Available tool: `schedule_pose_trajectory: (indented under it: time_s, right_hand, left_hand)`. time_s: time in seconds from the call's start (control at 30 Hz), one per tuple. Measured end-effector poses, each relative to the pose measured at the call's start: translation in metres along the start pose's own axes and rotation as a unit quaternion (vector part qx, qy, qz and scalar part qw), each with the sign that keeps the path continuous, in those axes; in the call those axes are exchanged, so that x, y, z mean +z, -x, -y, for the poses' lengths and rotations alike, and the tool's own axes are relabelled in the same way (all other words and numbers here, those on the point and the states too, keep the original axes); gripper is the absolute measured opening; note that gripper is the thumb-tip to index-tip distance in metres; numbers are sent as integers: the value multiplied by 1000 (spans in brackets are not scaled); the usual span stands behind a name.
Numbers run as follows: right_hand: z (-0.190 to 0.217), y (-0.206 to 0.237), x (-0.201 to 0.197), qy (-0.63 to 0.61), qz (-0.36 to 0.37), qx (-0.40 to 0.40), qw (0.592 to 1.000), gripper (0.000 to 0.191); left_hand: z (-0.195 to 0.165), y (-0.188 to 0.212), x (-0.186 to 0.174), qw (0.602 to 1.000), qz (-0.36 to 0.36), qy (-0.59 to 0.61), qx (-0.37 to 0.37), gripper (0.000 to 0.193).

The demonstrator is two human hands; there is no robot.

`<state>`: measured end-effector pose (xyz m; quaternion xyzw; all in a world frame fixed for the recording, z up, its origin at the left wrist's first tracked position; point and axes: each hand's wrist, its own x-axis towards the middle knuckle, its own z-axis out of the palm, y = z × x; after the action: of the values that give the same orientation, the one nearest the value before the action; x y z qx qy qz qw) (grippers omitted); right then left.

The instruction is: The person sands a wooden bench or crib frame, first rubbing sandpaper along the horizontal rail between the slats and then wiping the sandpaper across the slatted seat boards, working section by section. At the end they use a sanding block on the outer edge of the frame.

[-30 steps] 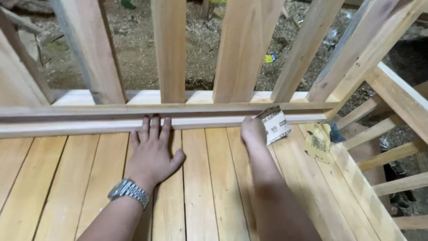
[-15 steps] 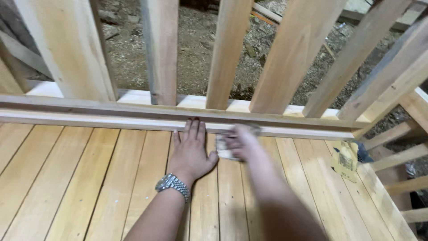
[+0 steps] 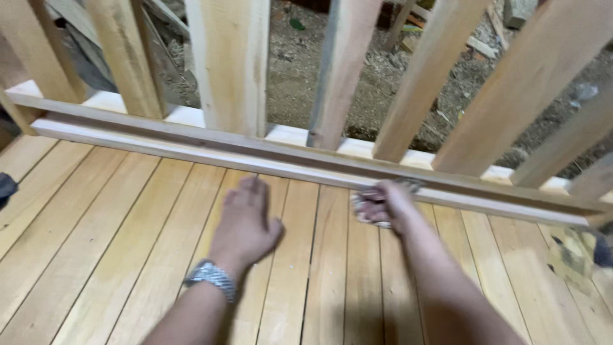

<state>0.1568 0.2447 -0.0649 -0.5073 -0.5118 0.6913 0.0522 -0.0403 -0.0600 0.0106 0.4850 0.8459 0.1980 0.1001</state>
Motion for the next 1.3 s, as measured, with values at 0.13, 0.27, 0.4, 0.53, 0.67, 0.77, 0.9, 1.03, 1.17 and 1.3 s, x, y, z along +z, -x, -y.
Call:
schedule_pose_trajectory:
  time_s: [0.13, 0.27, 0.4, 0.53, 0.67, 0.77, 0.9, 1.03, 1.17, 1.3]
  right_hand:
    - [15, -24, 157, -3, 75, -37, 997, 30]
    - [20, -18, 167, -17, 134, -32, 990, 41]
    - [23, 1, 88, -11, 82, -80, 993, 35]
    - [21, 11, 57, 15, 54, -81, 995, 48]
    - [26, -3, 122, 11, 96, -97, 990, 50]
    - [27, -20, 201, 26, 145, -127, 981, 50]
    - [32, -12, 193, 63, 139, -127, 980, 47]
    - [26, -1, 86, 21, 29, -111, 993, 43]
    - [22, 9, 15, 1, 18, -122, 992, 51]
    - [26, 6, 88, 16, 34, -147, 988, 44]
  left_hand:
    - [0, -6, 14, 999, 24, -9, -26, 82]
    - [-2, -4, 7, 999, 26, -9, -38, 85]
    - [0, -2, 2, 999, 16, -5, -32, 88]
    - [3, -4, 9, 999, 40, 5, -29, 90]
    - [4, -5, 7, 999, 46, 8, -22, 92]
    - [1, -4, 0, 997, 62, 12, -47, 98]
    - [-2, -3, -5, 998, 35, 5, -56, 102]
    - [1, -3, 0, 998, 21, 26, -50, 104]
    - [2, -4, 4, 999, 36, 4, -32, 102]
    - [1, -6, 1, 999, 46, 13, -13, 104]
